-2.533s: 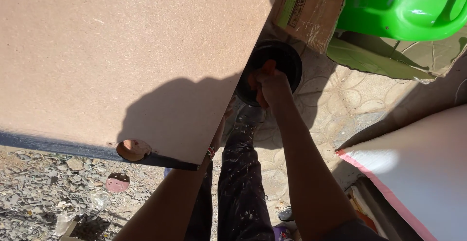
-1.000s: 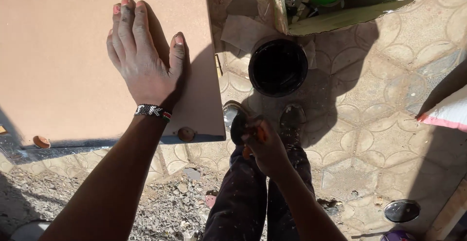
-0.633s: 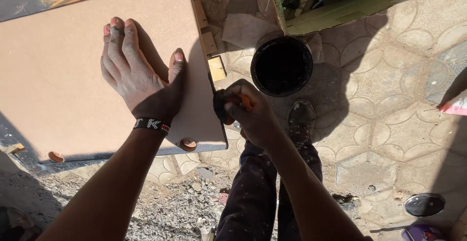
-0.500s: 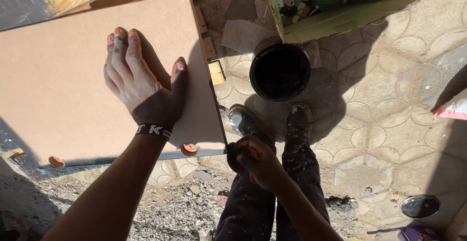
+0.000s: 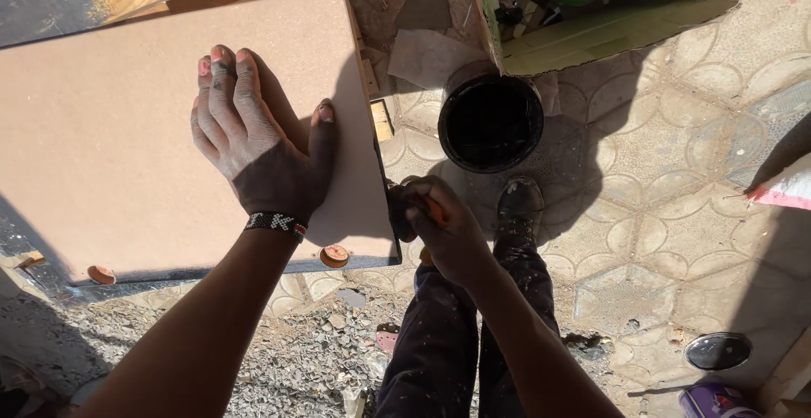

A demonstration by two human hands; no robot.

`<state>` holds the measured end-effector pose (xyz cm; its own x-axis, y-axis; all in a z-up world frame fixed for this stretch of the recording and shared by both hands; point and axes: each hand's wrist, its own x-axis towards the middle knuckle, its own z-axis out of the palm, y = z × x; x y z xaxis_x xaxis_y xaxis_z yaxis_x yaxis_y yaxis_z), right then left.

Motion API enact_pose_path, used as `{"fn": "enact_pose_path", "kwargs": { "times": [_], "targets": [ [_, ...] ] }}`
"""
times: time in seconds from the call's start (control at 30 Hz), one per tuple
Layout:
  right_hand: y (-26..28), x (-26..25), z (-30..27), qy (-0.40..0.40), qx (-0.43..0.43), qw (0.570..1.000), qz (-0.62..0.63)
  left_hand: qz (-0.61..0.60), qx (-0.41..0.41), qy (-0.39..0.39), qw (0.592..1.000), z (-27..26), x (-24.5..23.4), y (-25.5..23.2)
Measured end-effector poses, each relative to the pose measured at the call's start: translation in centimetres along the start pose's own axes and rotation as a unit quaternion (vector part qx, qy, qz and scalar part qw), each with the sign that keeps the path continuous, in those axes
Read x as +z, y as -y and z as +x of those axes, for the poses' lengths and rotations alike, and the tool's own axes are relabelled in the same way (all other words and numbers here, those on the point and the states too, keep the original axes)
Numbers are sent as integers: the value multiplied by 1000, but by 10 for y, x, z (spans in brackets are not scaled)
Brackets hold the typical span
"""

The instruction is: Painting a wooden furniture component with black paint using a sponge

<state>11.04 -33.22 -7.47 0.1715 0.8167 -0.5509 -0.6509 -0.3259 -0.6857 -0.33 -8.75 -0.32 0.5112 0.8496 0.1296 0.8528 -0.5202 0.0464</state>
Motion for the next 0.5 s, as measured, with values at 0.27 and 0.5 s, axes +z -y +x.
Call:
{"fn": "enact_pose_path", "kwargs": {
  "times": [0.27,0.5],
  "targets": [
    [21,7,-36,-145,55,984,-91,-25,51,1,998,4,-14,1],
    [15,5,-43,-43,-10,997,-70,-20,46,8,999,3,-13,5]
  ]
}}
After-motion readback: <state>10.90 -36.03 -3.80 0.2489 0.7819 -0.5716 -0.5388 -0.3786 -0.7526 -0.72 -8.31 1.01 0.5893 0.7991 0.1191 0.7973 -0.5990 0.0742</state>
